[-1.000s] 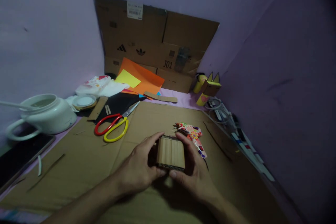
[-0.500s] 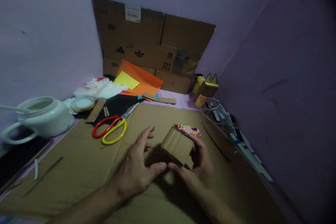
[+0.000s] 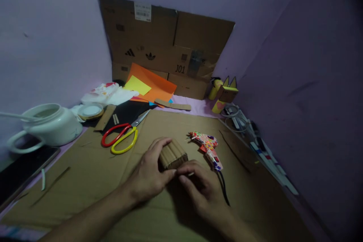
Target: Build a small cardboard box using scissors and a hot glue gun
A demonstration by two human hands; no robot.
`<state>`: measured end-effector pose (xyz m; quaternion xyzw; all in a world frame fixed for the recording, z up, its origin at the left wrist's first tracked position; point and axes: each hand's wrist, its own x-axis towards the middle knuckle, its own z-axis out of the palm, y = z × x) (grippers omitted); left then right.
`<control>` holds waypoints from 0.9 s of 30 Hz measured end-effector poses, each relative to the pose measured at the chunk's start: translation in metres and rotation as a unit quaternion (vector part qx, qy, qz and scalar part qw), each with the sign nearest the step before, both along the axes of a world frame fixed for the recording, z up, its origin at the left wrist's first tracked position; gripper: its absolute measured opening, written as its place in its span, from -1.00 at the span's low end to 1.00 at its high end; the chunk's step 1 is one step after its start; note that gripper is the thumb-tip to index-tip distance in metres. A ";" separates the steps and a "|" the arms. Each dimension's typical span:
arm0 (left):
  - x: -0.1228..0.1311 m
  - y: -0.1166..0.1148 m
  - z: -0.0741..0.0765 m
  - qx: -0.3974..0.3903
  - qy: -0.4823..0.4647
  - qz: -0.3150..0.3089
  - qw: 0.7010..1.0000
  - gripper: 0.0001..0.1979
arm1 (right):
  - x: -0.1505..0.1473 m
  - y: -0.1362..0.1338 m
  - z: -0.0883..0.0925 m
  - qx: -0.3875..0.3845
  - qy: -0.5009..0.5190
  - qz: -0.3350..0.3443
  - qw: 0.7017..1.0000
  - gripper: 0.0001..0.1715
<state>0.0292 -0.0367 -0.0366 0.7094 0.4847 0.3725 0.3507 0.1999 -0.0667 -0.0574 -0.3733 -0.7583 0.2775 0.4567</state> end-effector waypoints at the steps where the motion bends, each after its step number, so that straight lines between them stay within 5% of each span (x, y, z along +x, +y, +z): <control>1: 0.000 0.000 0.001 -0.001 0.008 -0.007 1.000 -0.38 | 0.002 0.001 -0.001 -0.017 0.013 -0.034 0.999 -0.86; 3: 0.000 -0.001 0.003 -0.003 0.016 -0.035 0.999 -0.36 | 0.007 0.004 -0.002 -0.053 0.060 -0.129 0.988 -0.95; 5: -0.001 -0.002 0.004 0.000 0.019 -0.066 0.998 -0.34 | 0.012 0.007 -0.002 -0.107 0.116 -0.167 0.973 -0.75; 8: -0.001 -0.001 0.006 0.004 0.008 -0.109 0.994 -0.30 | 0.017 0.011 -0.001 -0.203 0.145 -0.064 0.966 -0.34; 11: -0.002 0.001 0.004 0.008 -0.020 -0.144 0.989 -0.23 | 0.015 0.012 0.001 -0.244 0.142 0.038 0.959 -0.19; 14: -0.002 0.002 -0.001 -0.049 -0.107 -0.143 0.983 -0.19 | 0.012 0.014 0.003 -0.279 0.204 0.064 0.936 -0.20; 19: 0.000 0.003 -0.007 -0.171 -0.274 -0.181 0.929 -0.18 | 0.008 0.018 0.003 -0.335 0.340 0.045 0.878 -0.33; 27: 0.003 -0.001 -0.005 -0.187 -0.200 -0.078 0.959 -0.39 | 0.003 0.022 -0.002 -0.324 0.299 0.034 0.897 -0.44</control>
